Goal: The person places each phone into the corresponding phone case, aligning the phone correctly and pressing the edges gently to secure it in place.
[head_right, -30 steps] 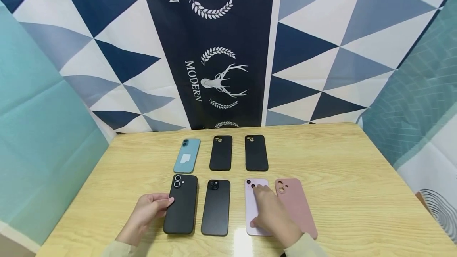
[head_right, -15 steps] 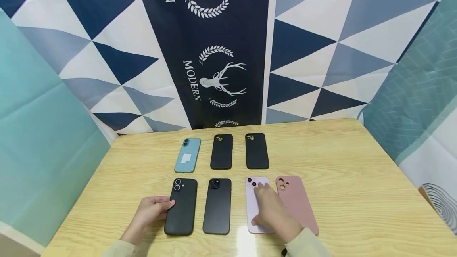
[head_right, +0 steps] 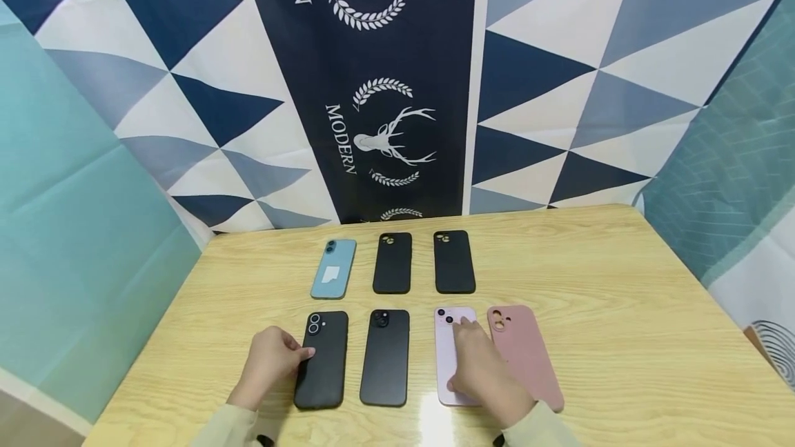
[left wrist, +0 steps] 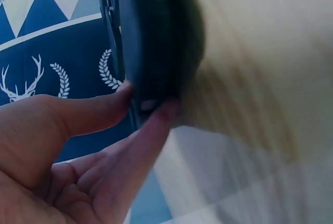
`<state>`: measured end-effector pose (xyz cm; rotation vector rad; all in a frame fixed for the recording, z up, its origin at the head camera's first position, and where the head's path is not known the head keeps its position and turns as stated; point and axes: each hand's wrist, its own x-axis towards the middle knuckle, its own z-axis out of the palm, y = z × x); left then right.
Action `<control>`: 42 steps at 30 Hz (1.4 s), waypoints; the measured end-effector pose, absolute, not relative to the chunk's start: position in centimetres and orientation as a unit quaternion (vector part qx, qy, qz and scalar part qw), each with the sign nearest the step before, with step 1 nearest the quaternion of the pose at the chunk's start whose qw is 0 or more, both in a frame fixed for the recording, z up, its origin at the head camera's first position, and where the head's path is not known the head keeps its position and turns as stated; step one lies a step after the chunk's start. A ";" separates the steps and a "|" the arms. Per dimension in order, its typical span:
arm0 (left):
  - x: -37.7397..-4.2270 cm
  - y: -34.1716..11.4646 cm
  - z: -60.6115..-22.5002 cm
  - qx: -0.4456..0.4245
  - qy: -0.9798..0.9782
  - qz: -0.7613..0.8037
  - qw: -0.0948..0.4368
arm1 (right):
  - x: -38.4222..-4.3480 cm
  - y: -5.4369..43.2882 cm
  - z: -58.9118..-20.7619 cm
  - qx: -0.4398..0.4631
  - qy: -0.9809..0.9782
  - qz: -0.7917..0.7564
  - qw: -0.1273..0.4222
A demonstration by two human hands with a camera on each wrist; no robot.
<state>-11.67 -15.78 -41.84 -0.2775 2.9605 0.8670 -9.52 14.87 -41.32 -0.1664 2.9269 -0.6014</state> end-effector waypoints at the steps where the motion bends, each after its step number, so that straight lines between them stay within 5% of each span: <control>1: -11.8 -15.7 -41.8 -0.087 0.959 0.270 0.024 | -9.5 14.8 -41.3 -0.053 0.977 -0.195 0.075; 12: -16.2 -13.8 -39.0 -0.050 0.986 0.147 0.056 | -9.3 14.3 -41.1 -0.025 0.985 -0.159 0.055; 21: -22.1 -9.2 -37.3 -0.015 0.973 0.193 0.124 | -9.1 13.8 -40.8 0.006 0.986 -0.157 0.060; 25: -23.7 -6.7 -37.7 0.001 0.971 0.211 0.115 | -9.0 13.6 -40.7 0.012 0.988 -0.144 0.056; 42: -24.0 0.2 -41.8 -0.049 0.992 0.078 0.084 | -8.7 12.9 -41.3 0.004 0.997 -0.066 0.043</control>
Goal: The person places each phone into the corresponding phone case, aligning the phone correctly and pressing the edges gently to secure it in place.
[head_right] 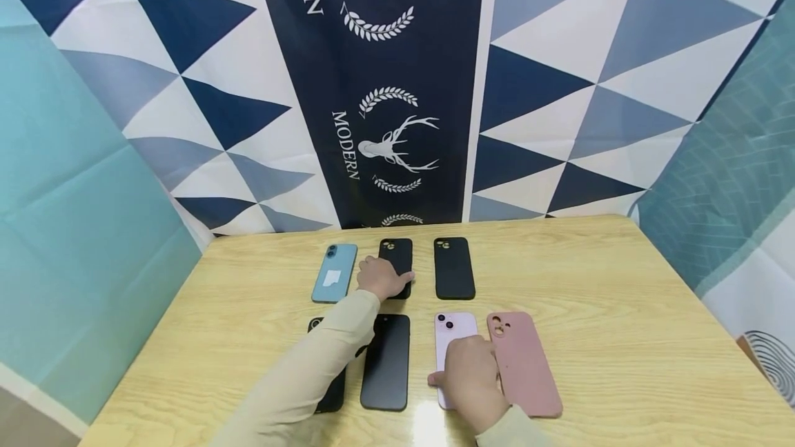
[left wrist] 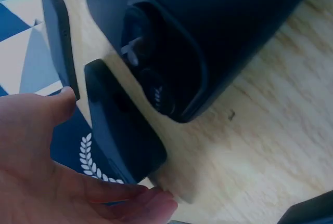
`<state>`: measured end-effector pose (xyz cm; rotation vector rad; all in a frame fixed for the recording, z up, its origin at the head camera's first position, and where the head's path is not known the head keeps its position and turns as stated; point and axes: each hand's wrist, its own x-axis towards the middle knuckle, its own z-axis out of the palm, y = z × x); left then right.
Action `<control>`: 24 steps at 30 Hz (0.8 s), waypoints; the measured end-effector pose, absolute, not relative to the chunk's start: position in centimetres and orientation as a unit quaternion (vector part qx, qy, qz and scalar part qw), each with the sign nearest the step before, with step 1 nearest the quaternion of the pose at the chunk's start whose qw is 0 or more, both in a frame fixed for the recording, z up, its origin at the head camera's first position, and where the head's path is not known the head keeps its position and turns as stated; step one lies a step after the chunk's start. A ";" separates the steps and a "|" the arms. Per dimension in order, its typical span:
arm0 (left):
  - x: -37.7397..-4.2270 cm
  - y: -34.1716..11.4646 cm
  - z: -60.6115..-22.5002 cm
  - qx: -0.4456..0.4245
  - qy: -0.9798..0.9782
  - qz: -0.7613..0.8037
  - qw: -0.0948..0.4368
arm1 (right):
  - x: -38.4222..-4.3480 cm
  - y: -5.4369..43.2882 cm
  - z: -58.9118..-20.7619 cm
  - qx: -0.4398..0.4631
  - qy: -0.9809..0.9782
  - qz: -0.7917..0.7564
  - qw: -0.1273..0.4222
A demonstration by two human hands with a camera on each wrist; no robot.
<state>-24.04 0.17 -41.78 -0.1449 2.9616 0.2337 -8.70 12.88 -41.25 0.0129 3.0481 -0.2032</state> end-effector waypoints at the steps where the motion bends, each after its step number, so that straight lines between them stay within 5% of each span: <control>1: -24.1 0.2 -41.9 -0.053 0.993 0.067 0.083 | -8.8 12.8 -41.3 0.009 0.997 -0.068 0.045; 12: -25.0 -0.2 -42.0 -0.081 0.991 0.091 0.057 | -9.4 12.9 -41.2 0.056 0.988 -0.136 0.055; 24: -25.0 0.0 -41.8 -0.074 0.990 0.086 0.087 | -9.6 14.3 -42.1 0.083 0.977 -0.187 0.052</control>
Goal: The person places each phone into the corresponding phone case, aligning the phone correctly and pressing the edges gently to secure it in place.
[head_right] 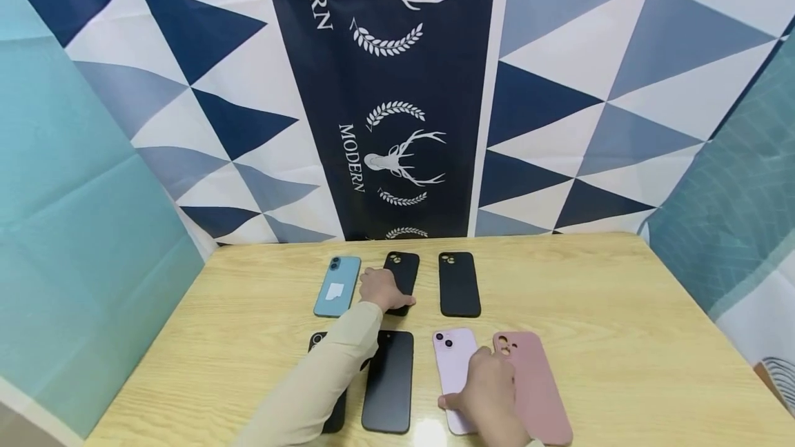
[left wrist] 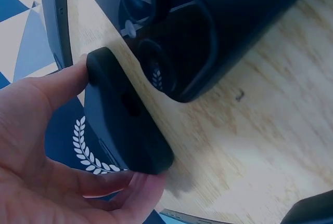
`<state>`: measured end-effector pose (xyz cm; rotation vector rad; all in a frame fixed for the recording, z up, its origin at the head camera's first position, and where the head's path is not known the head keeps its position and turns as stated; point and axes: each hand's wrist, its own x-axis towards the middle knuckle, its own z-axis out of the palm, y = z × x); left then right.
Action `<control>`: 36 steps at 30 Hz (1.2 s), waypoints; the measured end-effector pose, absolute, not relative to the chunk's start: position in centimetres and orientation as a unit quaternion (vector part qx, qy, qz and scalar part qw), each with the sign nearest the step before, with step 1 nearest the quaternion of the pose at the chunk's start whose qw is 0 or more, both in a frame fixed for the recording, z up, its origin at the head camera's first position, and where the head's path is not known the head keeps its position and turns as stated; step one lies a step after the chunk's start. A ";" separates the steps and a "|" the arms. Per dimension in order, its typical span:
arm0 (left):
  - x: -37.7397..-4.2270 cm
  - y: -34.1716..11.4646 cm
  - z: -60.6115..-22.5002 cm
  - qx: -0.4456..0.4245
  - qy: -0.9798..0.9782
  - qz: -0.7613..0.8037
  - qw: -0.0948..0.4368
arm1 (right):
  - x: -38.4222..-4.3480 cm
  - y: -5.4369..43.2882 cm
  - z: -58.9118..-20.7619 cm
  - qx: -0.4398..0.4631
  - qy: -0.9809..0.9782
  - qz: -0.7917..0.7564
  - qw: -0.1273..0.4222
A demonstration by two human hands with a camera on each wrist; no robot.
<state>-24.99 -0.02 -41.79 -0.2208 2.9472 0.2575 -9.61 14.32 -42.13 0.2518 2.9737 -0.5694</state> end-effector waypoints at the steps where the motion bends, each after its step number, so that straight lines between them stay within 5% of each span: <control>1: -24.9 0.1 -41.8 -0.077 0.990 0.082 0.088 | -9.6 14.3 -42.2 0.087 0.975 -0.197 0.056; 17: -24.8 0.4 -41.9 -0.083 0.989 0.083 0.095 | -9.7 14.6 -42.0 0.082 0.972 -0.217 0.033; 36: -25.5 -0.2 -41.7 -0.092 0.985 0.114 0.091 | -10.4 14.1 -42.1 0.086 0.971 -0.214 0.069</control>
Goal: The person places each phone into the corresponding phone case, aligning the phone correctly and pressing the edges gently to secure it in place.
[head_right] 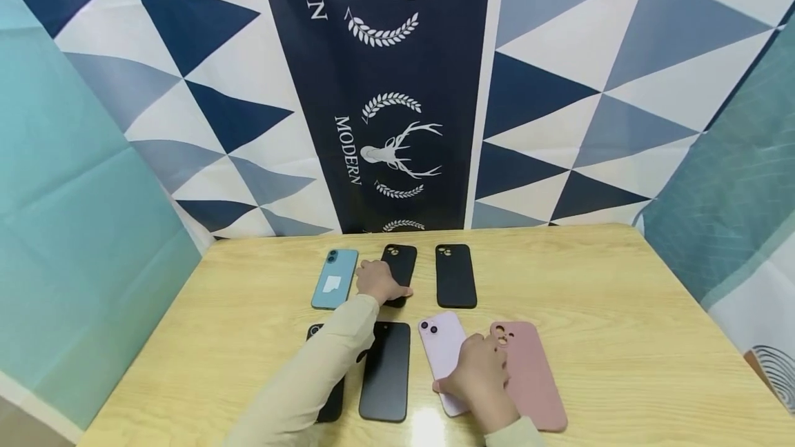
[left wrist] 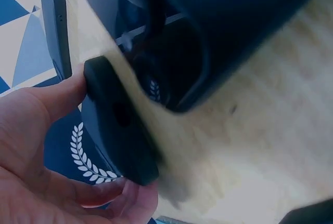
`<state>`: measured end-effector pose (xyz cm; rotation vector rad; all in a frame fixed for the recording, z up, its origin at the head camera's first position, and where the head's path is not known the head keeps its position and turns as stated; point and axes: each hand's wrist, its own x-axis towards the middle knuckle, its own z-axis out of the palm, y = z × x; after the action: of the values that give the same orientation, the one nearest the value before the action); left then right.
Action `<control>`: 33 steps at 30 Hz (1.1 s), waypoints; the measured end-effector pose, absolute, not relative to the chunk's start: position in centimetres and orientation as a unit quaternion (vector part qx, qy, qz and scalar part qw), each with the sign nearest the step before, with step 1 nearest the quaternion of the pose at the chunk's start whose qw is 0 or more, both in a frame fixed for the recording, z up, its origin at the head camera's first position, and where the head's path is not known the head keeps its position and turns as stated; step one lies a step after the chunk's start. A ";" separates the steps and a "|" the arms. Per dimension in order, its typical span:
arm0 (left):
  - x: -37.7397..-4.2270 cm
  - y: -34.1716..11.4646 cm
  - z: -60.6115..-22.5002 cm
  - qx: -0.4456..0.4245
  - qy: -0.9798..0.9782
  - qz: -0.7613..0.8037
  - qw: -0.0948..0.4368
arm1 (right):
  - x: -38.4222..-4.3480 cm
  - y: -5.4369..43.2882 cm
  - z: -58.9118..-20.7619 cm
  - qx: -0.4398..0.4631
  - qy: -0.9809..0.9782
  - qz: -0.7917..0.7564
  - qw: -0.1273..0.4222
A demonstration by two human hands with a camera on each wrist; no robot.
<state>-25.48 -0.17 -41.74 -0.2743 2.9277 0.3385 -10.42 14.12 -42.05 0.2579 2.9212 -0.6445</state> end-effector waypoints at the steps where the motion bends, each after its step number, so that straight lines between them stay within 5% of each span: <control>1: -25.5 -0.4 -41.7 -0.094 0.984 0.118 0.092 | -10.4 14.0 -42.1 0.086 0.968 -0.223 0.074; 21: -26.3 -6.0 -41.8 -0.045 0.924 0.373 0.067 | -10.6 15.3 -41.2 0.072 0.945 -0.317 0.028; 33: -24.4 -7.7 -40.5 -0.092 0.879 0.462 0.077 | -10.6 17.9 -41.9 0.117 0.839 -0.524 0.087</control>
<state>-24.45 -7.72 -40.49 -0.2752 2.6341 1.3841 -10.65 17.90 -41.88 0.3476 2.4997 -1.5591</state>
